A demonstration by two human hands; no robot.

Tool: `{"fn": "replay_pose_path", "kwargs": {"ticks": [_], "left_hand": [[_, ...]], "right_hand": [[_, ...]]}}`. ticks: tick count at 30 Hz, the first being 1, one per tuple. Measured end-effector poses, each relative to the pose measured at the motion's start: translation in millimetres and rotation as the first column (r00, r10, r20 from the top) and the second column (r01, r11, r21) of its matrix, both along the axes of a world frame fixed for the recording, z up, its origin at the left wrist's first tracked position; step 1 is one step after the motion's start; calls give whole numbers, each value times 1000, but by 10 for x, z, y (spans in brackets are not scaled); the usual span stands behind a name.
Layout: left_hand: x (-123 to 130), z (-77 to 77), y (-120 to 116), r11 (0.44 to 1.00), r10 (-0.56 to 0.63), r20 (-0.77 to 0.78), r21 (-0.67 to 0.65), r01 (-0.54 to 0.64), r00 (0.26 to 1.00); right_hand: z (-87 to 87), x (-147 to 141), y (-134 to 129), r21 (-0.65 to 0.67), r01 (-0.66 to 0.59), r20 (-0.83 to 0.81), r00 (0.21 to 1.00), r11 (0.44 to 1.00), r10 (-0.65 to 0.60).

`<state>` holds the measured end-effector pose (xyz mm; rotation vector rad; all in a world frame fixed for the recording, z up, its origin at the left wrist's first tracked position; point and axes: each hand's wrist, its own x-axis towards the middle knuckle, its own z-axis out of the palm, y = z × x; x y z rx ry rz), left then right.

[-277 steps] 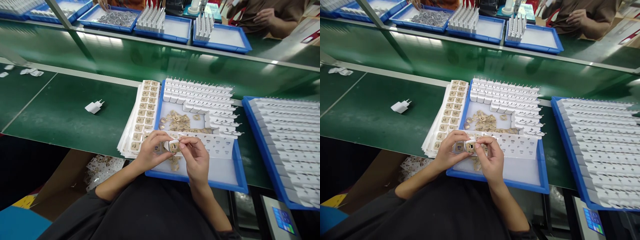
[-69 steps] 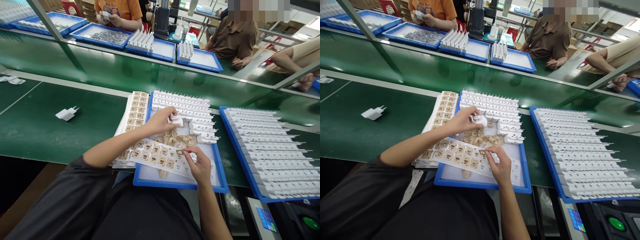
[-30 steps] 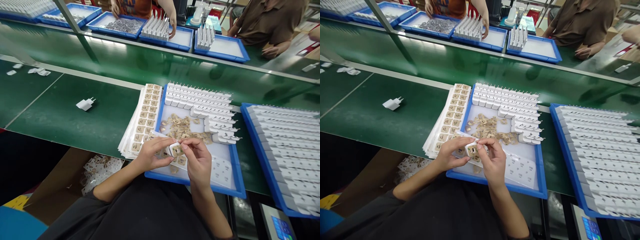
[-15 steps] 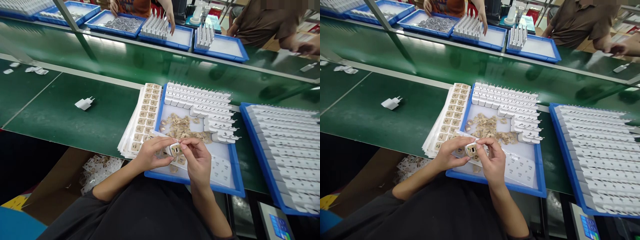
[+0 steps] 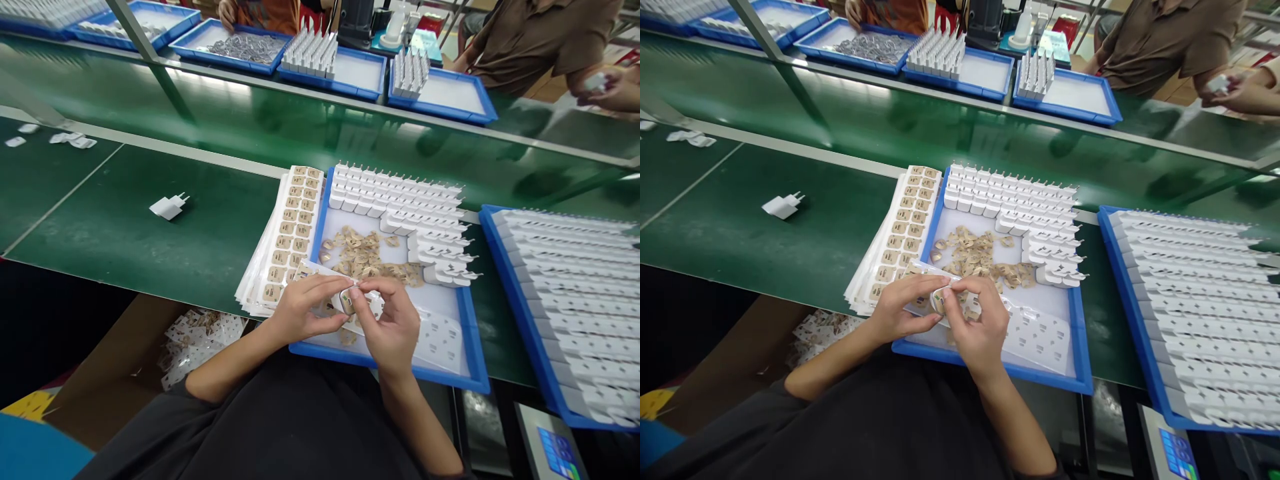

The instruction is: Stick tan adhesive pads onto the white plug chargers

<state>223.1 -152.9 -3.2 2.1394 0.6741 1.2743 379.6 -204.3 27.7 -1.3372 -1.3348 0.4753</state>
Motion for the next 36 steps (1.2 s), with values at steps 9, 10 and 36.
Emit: {"fn": "replay_pose_path", "kwargs": {"ticks": [9, 10, 36], "left_hand": [[11, -21, -18, 993, 86, 32, 74, -88, 996], [19, -19, -21, 992, 98, 34, 76, -100, 995], [-23, -83, -34, 986, -126, 49, -101, 130, 991]], "right_hand": [[-135, 107, 85, -101, -202, -385, 911, 974, 148], [-148, 101, 87, -85, -258, -434, 879, 962, 198], [70, 359, 44, 111, -364, 315, 895, 925, 315]]}}
